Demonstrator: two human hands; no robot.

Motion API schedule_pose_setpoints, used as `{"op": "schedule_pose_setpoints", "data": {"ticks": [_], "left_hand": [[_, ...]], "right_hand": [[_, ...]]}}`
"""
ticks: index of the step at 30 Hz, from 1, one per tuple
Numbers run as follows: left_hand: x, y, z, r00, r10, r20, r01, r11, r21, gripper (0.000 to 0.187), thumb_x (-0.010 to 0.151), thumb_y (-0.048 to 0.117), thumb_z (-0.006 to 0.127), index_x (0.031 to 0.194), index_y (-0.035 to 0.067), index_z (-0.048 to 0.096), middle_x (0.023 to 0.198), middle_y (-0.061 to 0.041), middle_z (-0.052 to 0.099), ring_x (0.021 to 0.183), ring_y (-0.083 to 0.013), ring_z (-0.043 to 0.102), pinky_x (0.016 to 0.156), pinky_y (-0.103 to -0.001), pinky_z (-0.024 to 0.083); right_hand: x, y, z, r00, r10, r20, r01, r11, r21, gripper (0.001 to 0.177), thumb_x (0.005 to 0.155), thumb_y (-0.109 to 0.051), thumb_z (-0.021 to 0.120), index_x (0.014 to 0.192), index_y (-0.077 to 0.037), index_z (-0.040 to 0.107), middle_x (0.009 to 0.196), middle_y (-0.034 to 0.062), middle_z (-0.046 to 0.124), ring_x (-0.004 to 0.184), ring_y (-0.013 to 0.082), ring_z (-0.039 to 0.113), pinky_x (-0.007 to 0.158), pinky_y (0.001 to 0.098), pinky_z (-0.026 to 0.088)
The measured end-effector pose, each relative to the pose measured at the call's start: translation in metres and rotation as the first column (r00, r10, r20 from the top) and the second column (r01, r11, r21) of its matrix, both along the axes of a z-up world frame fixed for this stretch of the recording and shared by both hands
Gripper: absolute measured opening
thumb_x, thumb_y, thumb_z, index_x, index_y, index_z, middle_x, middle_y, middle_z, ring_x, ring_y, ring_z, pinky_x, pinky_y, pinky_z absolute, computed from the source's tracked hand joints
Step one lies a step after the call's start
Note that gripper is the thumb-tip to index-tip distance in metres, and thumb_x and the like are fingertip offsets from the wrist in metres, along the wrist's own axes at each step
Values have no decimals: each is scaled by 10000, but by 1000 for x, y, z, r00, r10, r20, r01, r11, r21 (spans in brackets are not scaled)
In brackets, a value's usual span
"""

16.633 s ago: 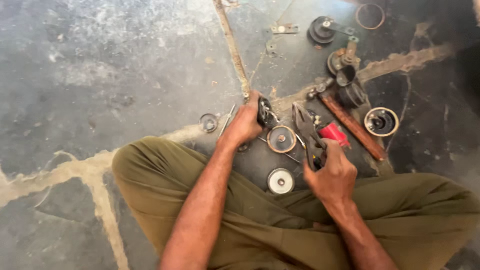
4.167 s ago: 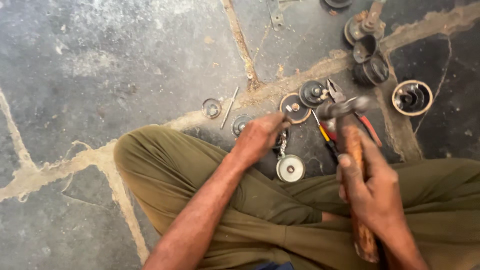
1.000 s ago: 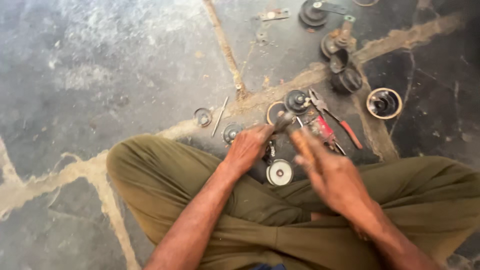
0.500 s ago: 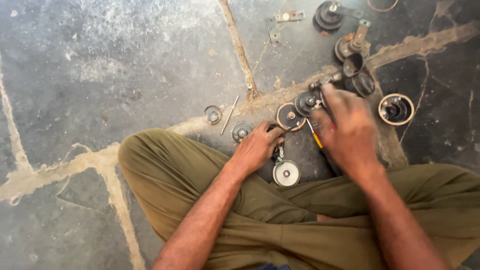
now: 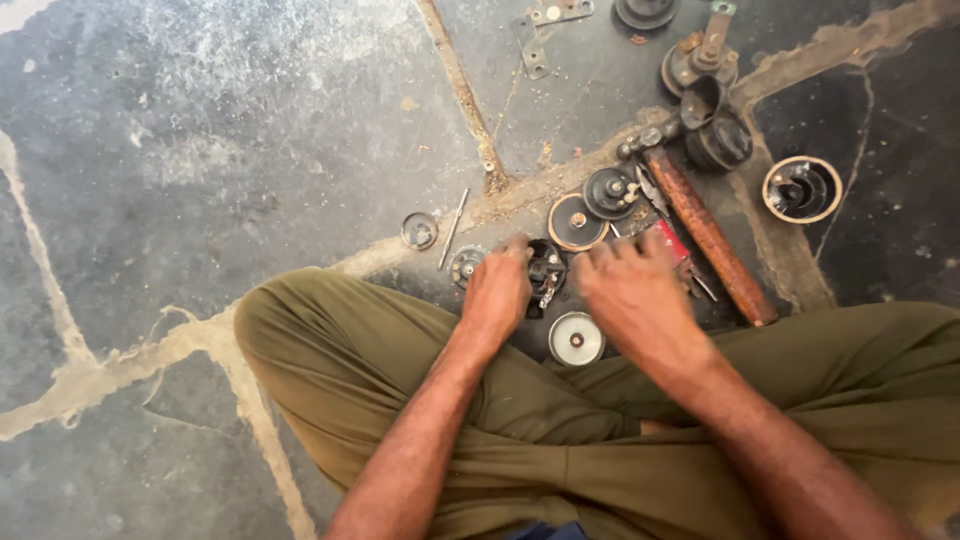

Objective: The person sits on the floor and uses a screwdriver, pliers, and a hammer to disassemble and adjust a small mechanical component. They remove parts, tap them with a hammer, and reassemble the unit.

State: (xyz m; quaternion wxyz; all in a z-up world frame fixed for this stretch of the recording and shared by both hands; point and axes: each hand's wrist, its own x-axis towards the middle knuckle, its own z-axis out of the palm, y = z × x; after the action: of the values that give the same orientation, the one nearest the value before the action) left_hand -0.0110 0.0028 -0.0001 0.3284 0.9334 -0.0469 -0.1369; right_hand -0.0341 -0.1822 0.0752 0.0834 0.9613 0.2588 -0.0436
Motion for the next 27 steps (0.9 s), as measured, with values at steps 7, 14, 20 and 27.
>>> {"op": "schedule_pose_setpoints", "data": {"ticks": [7,14,20,27], "left_hand": [[4,-4,-9,1000,-22,-10,22,999,47,313,907,-13,486,1198,27,594,1022,-337,678,939,-528,671,796,-597,530],[6,-1,-14,998,-60,-7,60,996,64,325,881,4,498,1187,44,598,1012,-321,682,948,-527,667,798,-603,521],[16,3,-12,996,-89,25,88,994,62,196,995,141,534,1148,55,622,998,-326,686,946,-523,665,793,-607,517],[4,0,-33,989,-146,29,139,976,167,225,1001,203,496,1110,25,579,978,-295,709,890,-490,697,739,-591,542]], "right_hand": [[0,-36,-15,976,-151,-159,186,952,241,192,963,-249,587,897,-87,666,779,119,715,725,295,723,702,467,518],[-18,-53,-55,927,-266,-264,327,919,223,329,1028,-348,554,886,-70,660,690,161,708,602,338,706,503,475,517],[-22,-42,-53,973,-225,-43,228,931,283,258,966,-273,592,957,-25,663,720,149,686,601,302,704,473,437,528],[-26,1,-47,976,-217,20,185,871,454,19,868,-84,621,858,-90,637,768,124,686,699,297,713,604,432,546]]}}
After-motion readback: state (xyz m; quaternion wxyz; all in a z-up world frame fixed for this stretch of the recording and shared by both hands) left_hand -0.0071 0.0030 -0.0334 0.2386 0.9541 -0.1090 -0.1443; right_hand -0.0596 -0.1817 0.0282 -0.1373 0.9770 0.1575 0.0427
